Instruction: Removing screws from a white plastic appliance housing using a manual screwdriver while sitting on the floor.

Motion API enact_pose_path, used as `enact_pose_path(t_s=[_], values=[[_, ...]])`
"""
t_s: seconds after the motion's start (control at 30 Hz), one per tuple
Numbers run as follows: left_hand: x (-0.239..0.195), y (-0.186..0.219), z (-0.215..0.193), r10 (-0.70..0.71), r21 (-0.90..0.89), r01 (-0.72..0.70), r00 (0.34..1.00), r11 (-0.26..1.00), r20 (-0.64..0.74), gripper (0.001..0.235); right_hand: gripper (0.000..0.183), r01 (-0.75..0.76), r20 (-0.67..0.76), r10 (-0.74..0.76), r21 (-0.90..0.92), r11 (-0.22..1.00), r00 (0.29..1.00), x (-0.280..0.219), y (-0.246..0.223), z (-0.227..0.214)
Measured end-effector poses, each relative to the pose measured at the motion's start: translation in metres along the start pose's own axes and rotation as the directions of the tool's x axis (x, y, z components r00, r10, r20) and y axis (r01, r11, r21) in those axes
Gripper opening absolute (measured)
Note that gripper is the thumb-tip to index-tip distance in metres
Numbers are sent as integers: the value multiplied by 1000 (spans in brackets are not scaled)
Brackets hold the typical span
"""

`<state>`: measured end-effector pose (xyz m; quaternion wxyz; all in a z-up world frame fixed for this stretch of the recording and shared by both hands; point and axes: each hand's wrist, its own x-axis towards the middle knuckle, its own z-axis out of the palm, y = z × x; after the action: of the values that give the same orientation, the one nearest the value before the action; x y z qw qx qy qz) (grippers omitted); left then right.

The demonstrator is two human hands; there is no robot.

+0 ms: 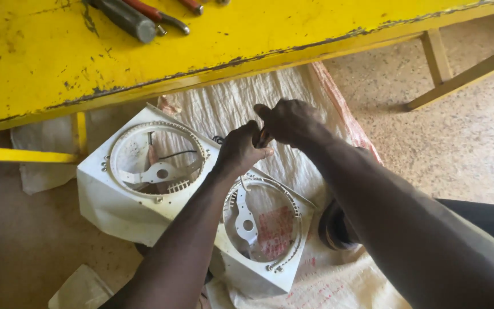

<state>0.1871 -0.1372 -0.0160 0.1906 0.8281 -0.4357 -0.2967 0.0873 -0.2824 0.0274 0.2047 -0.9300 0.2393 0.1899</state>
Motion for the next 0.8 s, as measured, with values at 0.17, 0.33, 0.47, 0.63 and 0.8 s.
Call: enact_pose_path(t_s=[0.17, 0.33, 0.47, 0.63, 0.8], values=[[8, -4, 13, 15, -39, -14, 1000, 999, 15, 44, 31, 99, 28, -100, 4, 995, 995, 33, 6, 30], [9, -13, 15, -55, -90, 70, 986, 993, 158, 20, 45, 18, 98, -58, 366, 930, 994, 3, -9, -10], [-1, 12, -6, -44, 122, 39, 998, 992, 42, 38, 38, 177, -157, -149, 182, 967, 976, 0, -2, 23], [2, 23, -11, -29, 171, 10, 994, 985, 105, 40, 19, 347, -335, -332, -14, 938, 882, 44, 13, 57], [6, -13, 0, -55, 78, 43, 986, 996, 157, 49, 48, 146, 155, -176, 188, 971, 972, 29, 2, 7]])
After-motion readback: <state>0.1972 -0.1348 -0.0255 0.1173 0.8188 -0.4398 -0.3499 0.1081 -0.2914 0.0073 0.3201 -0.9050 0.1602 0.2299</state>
